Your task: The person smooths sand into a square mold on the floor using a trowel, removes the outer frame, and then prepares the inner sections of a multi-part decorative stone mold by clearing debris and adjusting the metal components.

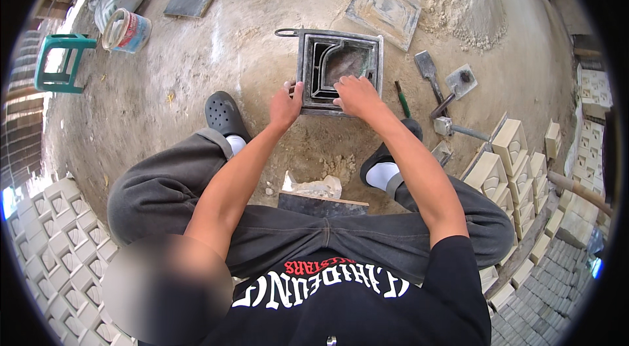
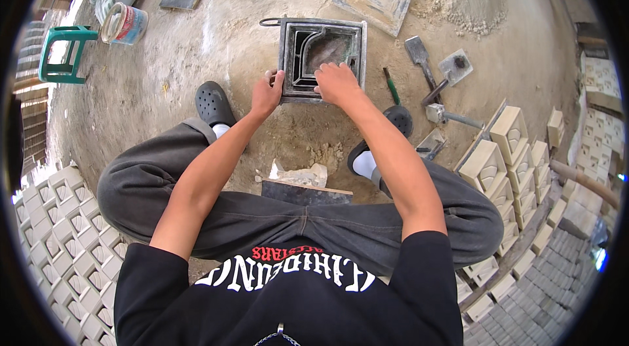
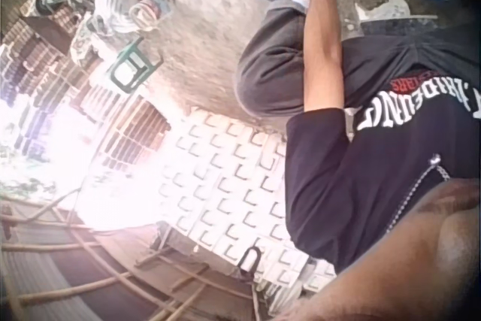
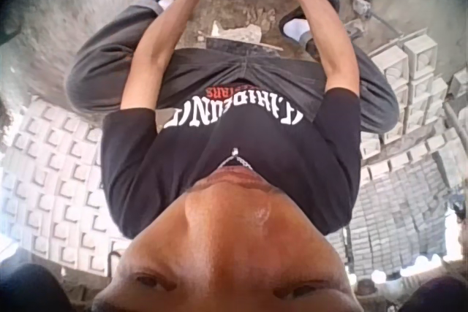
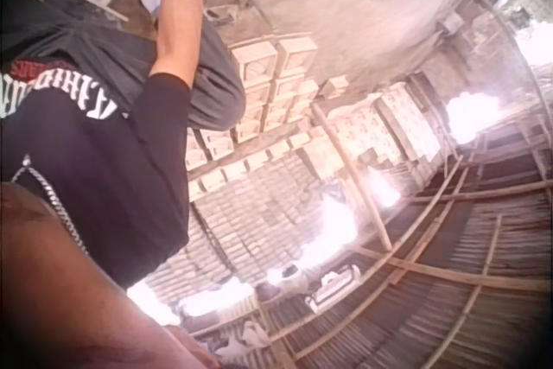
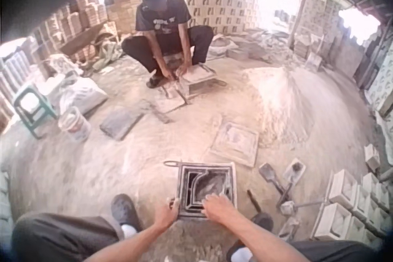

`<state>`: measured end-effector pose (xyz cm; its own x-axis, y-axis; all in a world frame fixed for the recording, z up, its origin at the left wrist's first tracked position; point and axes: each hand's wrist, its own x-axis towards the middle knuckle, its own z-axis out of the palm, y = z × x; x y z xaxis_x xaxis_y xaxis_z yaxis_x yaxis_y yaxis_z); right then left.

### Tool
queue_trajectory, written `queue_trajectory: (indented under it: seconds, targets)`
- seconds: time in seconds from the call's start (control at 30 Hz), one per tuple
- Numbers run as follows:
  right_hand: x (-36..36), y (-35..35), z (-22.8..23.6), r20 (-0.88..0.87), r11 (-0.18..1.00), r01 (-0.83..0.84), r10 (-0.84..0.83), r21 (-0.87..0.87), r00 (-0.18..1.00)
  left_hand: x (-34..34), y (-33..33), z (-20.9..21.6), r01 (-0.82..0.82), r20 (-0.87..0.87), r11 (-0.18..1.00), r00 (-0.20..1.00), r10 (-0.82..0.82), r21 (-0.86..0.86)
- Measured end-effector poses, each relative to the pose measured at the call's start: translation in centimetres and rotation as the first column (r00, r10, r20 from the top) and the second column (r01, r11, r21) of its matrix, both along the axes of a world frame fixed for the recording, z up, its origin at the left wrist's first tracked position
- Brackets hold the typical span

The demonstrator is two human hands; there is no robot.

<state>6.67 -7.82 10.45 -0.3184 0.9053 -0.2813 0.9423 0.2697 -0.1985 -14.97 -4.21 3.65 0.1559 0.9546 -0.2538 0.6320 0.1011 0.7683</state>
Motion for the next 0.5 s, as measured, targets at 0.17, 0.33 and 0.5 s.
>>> queue_trajectory:
  seconds: [0.17, 0.33, 0.5]
  targets:
    - [-0.4, -0.5, -1.5, -0.059, 0.998, 0.007, -0.003, 0.066, 0.998, -1.6, 1.3, 0.8, 0.058, 0.070, 0.983, 0.997, -0.046, -0.175]
    - [-0.4, -1.0, -1.5, -0.042, 0.995, 0.042, -0.039, 0.094, 0.998, -4.7, 1.4, 0.4, 0.088, 0.019, 0.985, 0.996, -0.087, -0.151]
    - [-2.7, -2.0, 0.5, -0.221, 0.948, 0.315, -0.298, 0.043, 0.929, -8.8, -0.4, -0.2, 0.309, -0.251, 0.943, 0.910, -0.331, -0.124]
